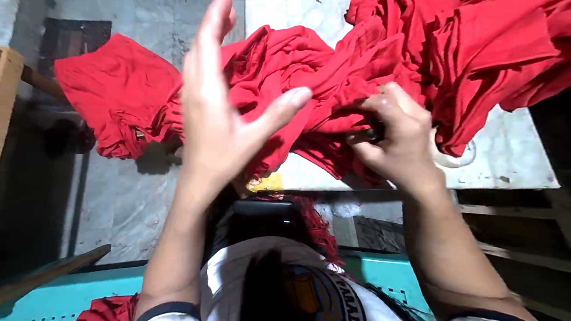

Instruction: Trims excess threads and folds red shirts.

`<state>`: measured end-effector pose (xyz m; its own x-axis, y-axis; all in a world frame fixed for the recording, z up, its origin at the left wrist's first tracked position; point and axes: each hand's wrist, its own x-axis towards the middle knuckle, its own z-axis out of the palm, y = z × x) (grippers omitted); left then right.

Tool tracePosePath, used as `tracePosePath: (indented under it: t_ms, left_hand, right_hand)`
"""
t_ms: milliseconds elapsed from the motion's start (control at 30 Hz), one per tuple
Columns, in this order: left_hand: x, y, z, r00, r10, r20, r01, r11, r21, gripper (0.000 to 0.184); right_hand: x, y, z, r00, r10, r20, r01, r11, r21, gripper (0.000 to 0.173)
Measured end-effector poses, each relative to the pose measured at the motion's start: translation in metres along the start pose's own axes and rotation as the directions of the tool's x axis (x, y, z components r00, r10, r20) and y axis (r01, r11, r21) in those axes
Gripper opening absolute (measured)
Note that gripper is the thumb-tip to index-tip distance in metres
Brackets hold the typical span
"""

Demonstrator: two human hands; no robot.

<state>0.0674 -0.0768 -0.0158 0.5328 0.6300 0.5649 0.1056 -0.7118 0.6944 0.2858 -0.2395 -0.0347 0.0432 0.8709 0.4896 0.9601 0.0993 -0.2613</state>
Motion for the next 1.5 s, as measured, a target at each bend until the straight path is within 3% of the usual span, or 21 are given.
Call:
tracePosePath:
  t_ms: [33, 67, 100, 167, 233, 367, 467, 567, 633, 733, 800, 900, 967, 1000, 1067, 1133, 1233, 1367, 1433, 1500]
  left_hand:
    - [0.009, -0.005, 0.014, 0.996, -0.056, 0.067, 0.051, 0.996, 0.077, 0.095]
    - [0.014, -0.01, 0.03, 0.988, -0.091, 0.122, 0.073, 0.987, 0.144, 0.09]
    - [0.013, -0.016, 0.046, 0.988, -0.075, 0.135, 0.048, 0.98, 0.191, 0.072]
    - [-0.003, -0.021, 0.068, 0.994, 0.109, -0.016, -0.104, 0.977, 0.183, 0.025]
    - [-0.03, -0.017, 0.07, 0.961, 0.268, -0.064, -0.26, 0.959, 0.112, 0.012]
    - [-0.094, -0.026, 0.07, 0.885, 0.466, 0.01, -0.465, 0.881, 0.085, 0.014]
    - [-0.11, -0.023, 0.045, 0.923, 0.385, 0.019, -0.383, 0.921, -0.073, 0.02]
    - [-0.092, -0.016, 0.011, 0.955, 0.253, -0.153, -0.273, 0.954, -0.122, 0.014]
    - [-0.067, -0.014, -0.002, 0.952, 0.207, -0.227, -0.22, 0.975, -0.035, 0.012]
    - [-0.029, -0.011, -0.002, 0.955, 0.214, -0.205, -0.203, 0.976, 0.072, 0.019]
    - [-0.015, -0.004, 0.002, 0.977, 0.189, -0.097, -0.173, 0.973, 0.152, 0.019]
    - [-0.015, 0.02, 0.006, 0.978, -0.146, 0.15, 0.094, 0.947, 0.308, 0.011]
    - [-0.011, 0.011, 0.014, 0.985, -0.104, 0.138, 0.048, 0.933, 0.356, 0.012]
    - [-0.005, 0.008, 0.014, 0.989, -0.069, 0.128, 0.02, 0.937, 0.349, 0.014]
    - [0.003, 0.013, 0.009, 0.985, -0.131, 0.109, 0.092, 0.948, 0.305, 0.013]
    - [0.006, 0.021, 0.003, 0.981, -0.12, 0.15, 0.095, 0.982, 0.16, 0.018]
    - [0.003, 0.02, 0.01, 0.983, -0.072, 0.166, 0.095, 0.987, -0.132, 0.028]
    - [-0.009, -0.001, 0.027, 0.984, 0.112, 0.138, -0.051, 0.924, -0.38, 0.036]
    - [-0.016, -0.005, 0.036, 0.991, 0.123, 0.056, -0.088, 0.902, -0.423, 0.033]
    - [-0.021, -0.003, 0.044, 0.991, 0.124, -0.047, -0.133, 0.926, -0.352, 0.025]
  right_hand:
    - [-0.002, 0.001, 0.004, 1.0, 0.022, -0.013, -0.022, 0.999, -0.049, 0.029]
    - [-0.004, 0.004, 0.008, 0.999, 0.031, -0.028, -0.034, 0.995, -0.092, 0.028]
    - [-0.005, 0.009, 0.01, 0.998, 0.037, -0.041, -0.042, 0.991, -0.128, 0.027]
    - [-0.004, 0.025, 0.014, 0.996, 0.038, -0.084, -0.052, 0.983, -0.175, 0.027]
    - [-0.002, 0.041, 0.019, 0.987, 0.033, -0.157, -0.063, 0.98, -0.191, 0.027]
    - [-0.007, 0.038, 0.007, 0.989, 0.124, -0.083, -0.134, 0.981, -0.142, 0.034]
    - [-0.017, 0.034, -0.015, 0.988, 0.152, -0.011, -0.152, 0.988, -0.017, 0.039]
    - [-0.027, 0.033, -0.04, 0.981, 0.111, -0.159, -0.089, 0.986, 0.138, 0.036]
    - [-0.023, 0.015, -0.05, 0.953, 0.079, -0.293, -0.03, 0.985, 0.169, 0.031]
    - [-0.001, -0.027, -0.045, 0.932, 0.018, -0.361, 0.048, 0.984, 0.172, 0.022]
    - [0.023, -0.055, -0.031, 0.926, 0.063, -0.371, 0.041, 0.963, 0.265, 0.015]
    - [0.048, -0.073, -0.003, 0.962, 0.223, -0.157, -0.182, 0.954, 0.24, 0.027]
    - [0.065, -0.074, 0.017, 0.957, 0.286, -0.047, -0.273, 0.944, 0.187, 0.036]
    - [0.071, -0.072, 0.028, 0.955, 0.294, -0.044, -0.282, 0.943, 0.174, 0.031]
    - [0.078, -0.07, 0.04, 0.967, 0.233, -0.101, -0.216, 0.964, 0.158, 0.011]
    - [0.073, -0.075, 0.035, 0.977, 0.134, -0.165, -0.096, 0.971, 0.221, 0.005]
    - [0.048, -0.076, 0.031, 0.973, 0.068, -0.221, -0.003, 0.96, 0.28, 0.017]
    - [0.028, -0.081, 0.018, 0.964, 0.1, -0.244, -0.047, 0.975, 0.215, 0.029]
    - [0.02, -0.076, 0.02, 0.956, 0.093, -0.278, -0.036, 0.978, 0.204, 0.029]
    - [0.017, -0.076, 0.021, 0.95, 0.103, -0.296, -0.036, 0.974, 0.224, 0.027]
